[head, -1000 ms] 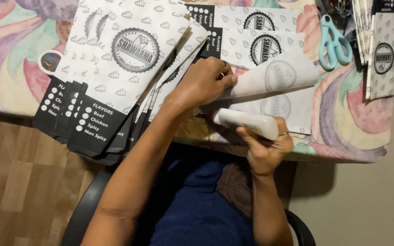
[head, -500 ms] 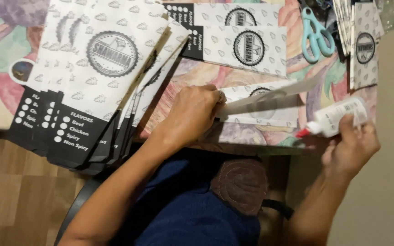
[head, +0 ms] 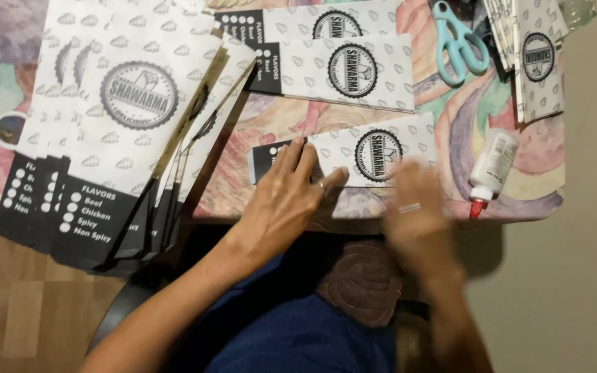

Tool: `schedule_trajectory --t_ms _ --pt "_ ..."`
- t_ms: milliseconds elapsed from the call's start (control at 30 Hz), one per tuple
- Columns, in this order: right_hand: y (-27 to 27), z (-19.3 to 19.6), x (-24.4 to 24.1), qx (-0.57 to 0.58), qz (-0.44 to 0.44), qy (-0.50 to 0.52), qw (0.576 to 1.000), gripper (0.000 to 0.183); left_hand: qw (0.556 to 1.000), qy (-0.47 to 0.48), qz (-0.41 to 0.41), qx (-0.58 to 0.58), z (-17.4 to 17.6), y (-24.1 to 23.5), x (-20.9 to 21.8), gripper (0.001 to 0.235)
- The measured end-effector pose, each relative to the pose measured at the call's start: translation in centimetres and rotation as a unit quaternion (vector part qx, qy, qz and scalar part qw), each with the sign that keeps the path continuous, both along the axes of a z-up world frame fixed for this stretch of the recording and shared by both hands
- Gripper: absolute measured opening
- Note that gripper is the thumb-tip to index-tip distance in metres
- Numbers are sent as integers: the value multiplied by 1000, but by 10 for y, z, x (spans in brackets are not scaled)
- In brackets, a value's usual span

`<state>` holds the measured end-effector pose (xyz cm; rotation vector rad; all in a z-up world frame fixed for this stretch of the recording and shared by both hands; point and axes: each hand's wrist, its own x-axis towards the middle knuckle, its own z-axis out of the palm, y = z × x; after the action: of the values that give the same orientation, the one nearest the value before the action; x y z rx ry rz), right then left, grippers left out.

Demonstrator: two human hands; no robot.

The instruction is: Applying glue to the edges of paper packaging sleeves and pressing them to seal.

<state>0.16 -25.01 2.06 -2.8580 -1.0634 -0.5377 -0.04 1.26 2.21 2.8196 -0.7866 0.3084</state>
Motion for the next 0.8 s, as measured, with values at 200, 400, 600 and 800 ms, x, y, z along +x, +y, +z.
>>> schedule_trajectory --t_ms 200,400,600,800 --pt "-10 -16 -15 -25 -93 80 992 94 1000 12 -12 0 -12 3 -7 62" --pt "-38 1 -6 -57 -133 76 987 95 995 51 71 38 -15 37 -33 87" --pt "-47 5 -1 -8 -98 76 992 68 970 46 230 63 -14 18 -58 119" --pt "-65 6 43 70 -124 47 989 34 988 -113 19 -101 -28 -18 -19 52"
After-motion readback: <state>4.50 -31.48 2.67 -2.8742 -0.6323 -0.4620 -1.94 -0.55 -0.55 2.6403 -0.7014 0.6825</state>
